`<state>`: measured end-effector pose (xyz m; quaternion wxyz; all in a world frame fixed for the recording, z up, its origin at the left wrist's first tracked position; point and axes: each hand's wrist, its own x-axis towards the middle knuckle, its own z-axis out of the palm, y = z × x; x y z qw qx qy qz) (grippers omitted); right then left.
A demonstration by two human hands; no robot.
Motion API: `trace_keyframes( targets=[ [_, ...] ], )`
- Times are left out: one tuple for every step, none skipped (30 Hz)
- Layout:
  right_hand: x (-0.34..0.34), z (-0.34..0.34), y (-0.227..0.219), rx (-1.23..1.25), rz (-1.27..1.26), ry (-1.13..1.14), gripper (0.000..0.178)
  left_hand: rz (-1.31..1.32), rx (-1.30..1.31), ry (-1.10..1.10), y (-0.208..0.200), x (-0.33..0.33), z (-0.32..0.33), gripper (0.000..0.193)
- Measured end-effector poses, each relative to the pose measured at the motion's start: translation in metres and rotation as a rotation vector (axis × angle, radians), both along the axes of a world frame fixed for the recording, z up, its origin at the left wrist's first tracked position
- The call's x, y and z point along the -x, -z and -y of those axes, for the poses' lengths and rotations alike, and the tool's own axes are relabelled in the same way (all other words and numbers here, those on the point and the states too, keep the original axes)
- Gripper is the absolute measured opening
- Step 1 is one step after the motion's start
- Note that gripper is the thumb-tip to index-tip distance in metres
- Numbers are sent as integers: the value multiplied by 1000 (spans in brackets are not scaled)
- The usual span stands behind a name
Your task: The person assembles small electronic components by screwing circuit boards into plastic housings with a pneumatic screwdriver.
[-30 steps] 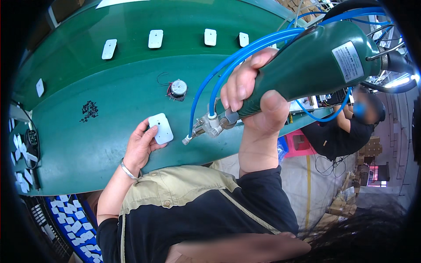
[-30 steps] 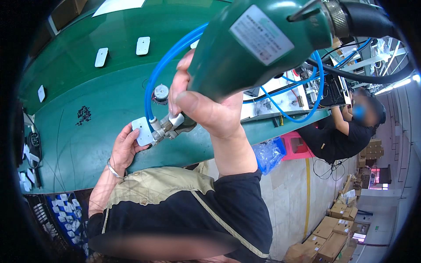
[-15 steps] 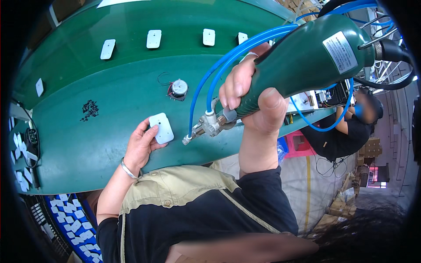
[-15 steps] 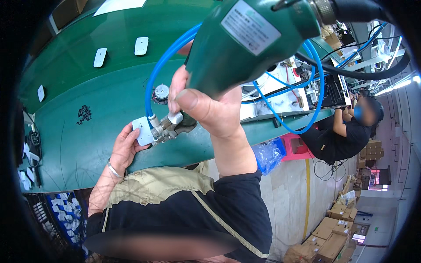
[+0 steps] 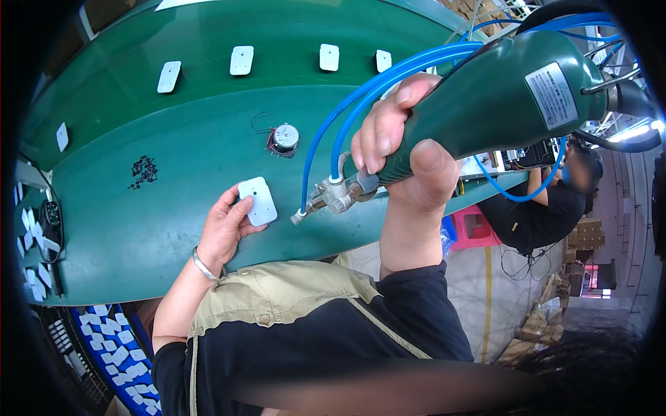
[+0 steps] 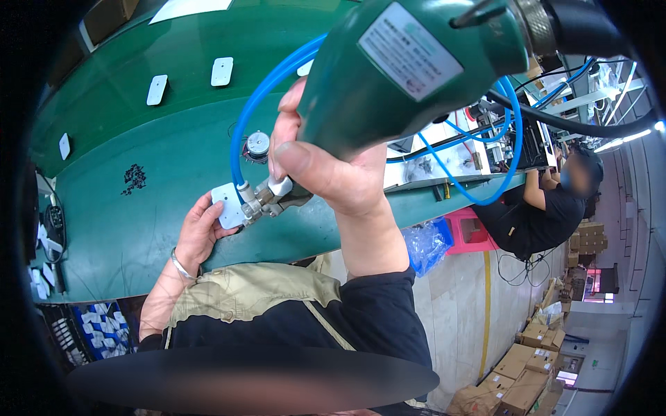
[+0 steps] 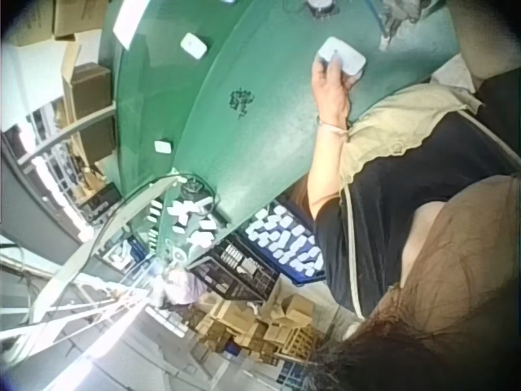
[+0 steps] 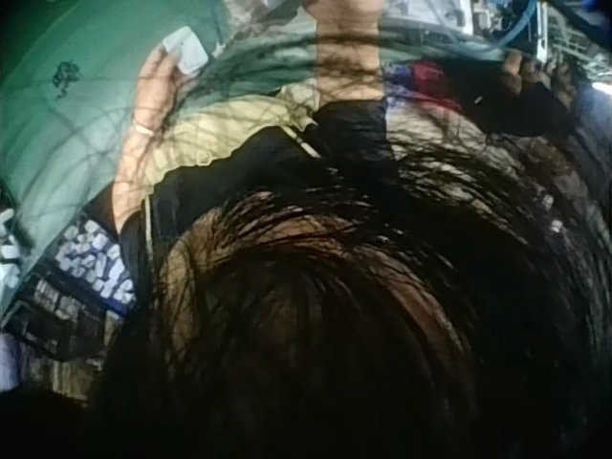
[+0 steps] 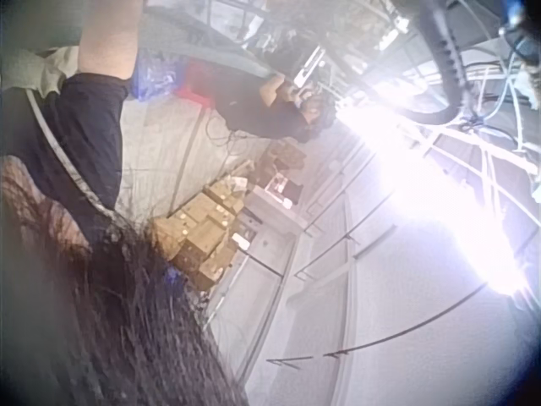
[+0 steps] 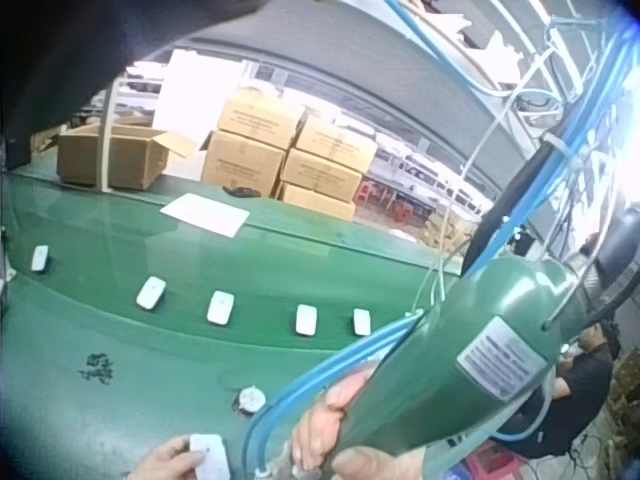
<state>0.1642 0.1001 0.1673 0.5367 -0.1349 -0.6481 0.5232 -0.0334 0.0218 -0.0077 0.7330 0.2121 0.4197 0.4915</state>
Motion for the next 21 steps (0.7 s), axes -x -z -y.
trace_keyframes(
  targets=[
    [1, 0, 2, 25, -55, -21, 53, -1, 1, 2, 0, 0, 0, 39],
    [2, 0, 4, 49, -111, -41, 53, -1, 0, -1, 0, 1, 0, 39],
    [2, 0, 2, 49, -111, -44, 53, -1, -3, -3, 1, 1, 0, 39],
    [1, 1, 0, 32, -80, -27, 53, 0, -5, -3, 1, 1, 0, 39],
    [1, 2, -2, 16, -49, -11, 54, 0, -4, -3, 0, 1, 1, 39],
    [1, 2, -1, 17, -49, -11, 54, -8, 3, -5, -1, 1, 1, 39],
    [3, 2, 1, 26, -67, -9, 54, -17, 8, -6, -2, 1, 1, 39],
    [3, 2, 3, 34, -85, -7, 53, -18, 8, -5, -2, 1, 0, 39],
    [2, 1, 2, 34, -86, -6, 53, -13, 4, -2, -1, 1, 0, 39],
    [0, 1, 2, 40, -61, -28, 54, -8, 2, 0, 0, 1, 0, 39],
    [-1, 0, 2, 46, -36, -49, 54, -8, 4, -1, 1, 1, 1, 39],
    [0, 1, 2, 48, -36, -49, 54, -6, 2, -1, 2, 0, 1, 39],
    [0, 1, 2, 37, -61, -40, 54, -5, -2, -1, 1, 0, 1, 39],
    [1, 1, 2, 26, -86, -30, 54, -6, -1, -1, 1, 1, 1, 39],
    [1, 1, 1, 27, -87, -30, 54, -6, 0, -1, 0, 1, 0, 39],
    [0, 1, 0, 24, -71, -32, 53, -5, 0, 1, 0, 0, 0, 39],
    [-1, 1, -1, 21, -55, -33, 53, -5, -1, 1, -1, 0, 0, 39],
    [-1, 0, -1, 21, -55, -33, 53, -9, 1, -1, -1, -1, 0, 39],
    [-1, -1, 2, 26, -74, -53, 52, -14, 3, -3, -1, 0, 0, 39],
    [-1, -1, 4, 32, -94, -74, 51, -14, 3, -5, -1, 0, 0, 39],
    [0, -2, 3, 32, -94, -75, 51, -12, 1, -6, -1, 0, 0, 39]
  ],
)
